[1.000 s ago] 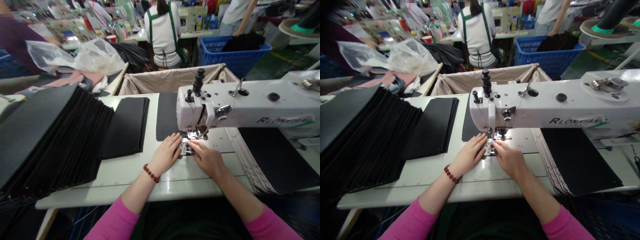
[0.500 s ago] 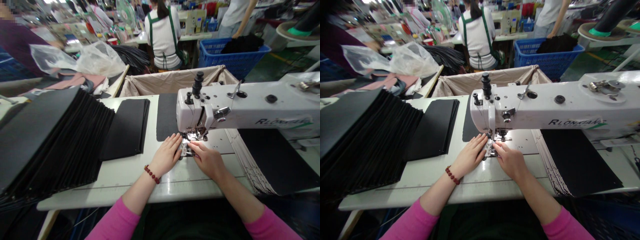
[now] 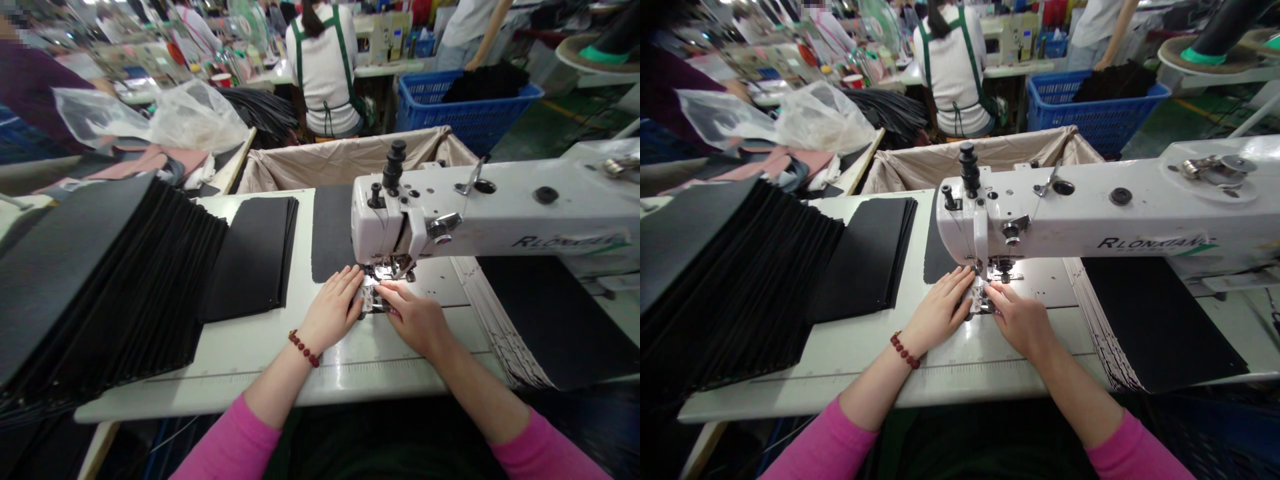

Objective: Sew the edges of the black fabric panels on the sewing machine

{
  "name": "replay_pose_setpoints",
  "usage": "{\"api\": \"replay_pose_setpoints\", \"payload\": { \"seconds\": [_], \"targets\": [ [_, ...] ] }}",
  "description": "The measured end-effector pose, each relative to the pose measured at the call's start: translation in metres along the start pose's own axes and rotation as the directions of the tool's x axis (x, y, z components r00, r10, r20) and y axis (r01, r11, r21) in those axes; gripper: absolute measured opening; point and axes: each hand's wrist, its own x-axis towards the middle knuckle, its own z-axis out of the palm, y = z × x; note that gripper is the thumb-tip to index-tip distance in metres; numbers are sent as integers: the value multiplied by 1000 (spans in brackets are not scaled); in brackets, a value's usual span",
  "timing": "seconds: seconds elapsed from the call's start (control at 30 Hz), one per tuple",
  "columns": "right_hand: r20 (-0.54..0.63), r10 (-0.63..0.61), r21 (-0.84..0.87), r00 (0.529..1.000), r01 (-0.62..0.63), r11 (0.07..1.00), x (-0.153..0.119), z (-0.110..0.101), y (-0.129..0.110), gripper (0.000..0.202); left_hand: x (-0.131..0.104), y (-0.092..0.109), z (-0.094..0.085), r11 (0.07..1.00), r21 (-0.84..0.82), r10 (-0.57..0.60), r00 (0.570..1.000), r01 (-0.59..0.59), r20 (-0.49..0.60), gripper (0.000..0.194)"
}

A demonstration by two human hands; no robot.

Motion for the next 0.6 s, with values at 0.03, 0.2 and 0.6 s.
{"api": "replay_pose_setpoints", "payload": {
  "seconds": [0.03, 0.2, 0.6],
  "targets": [
    [-4, -1, 1, 1000, 1, 1000, 0, 0, 0, 50, 0, 0, 0, 1000, -7, -1, 1000, 1, -7, 49],
    [-19, -6, 10, 1000, 7, 1000, 0, -1, -1, 49, -1, 1, 0, 999, -30, -15, 999, 14, -35, 52],
    [-48, 20, 42, 999, -18, 999, -2, -5, -4, 43, -2, 5, -3, 993, 83, -67, 986, 81, -151, 52]
  ]
}}
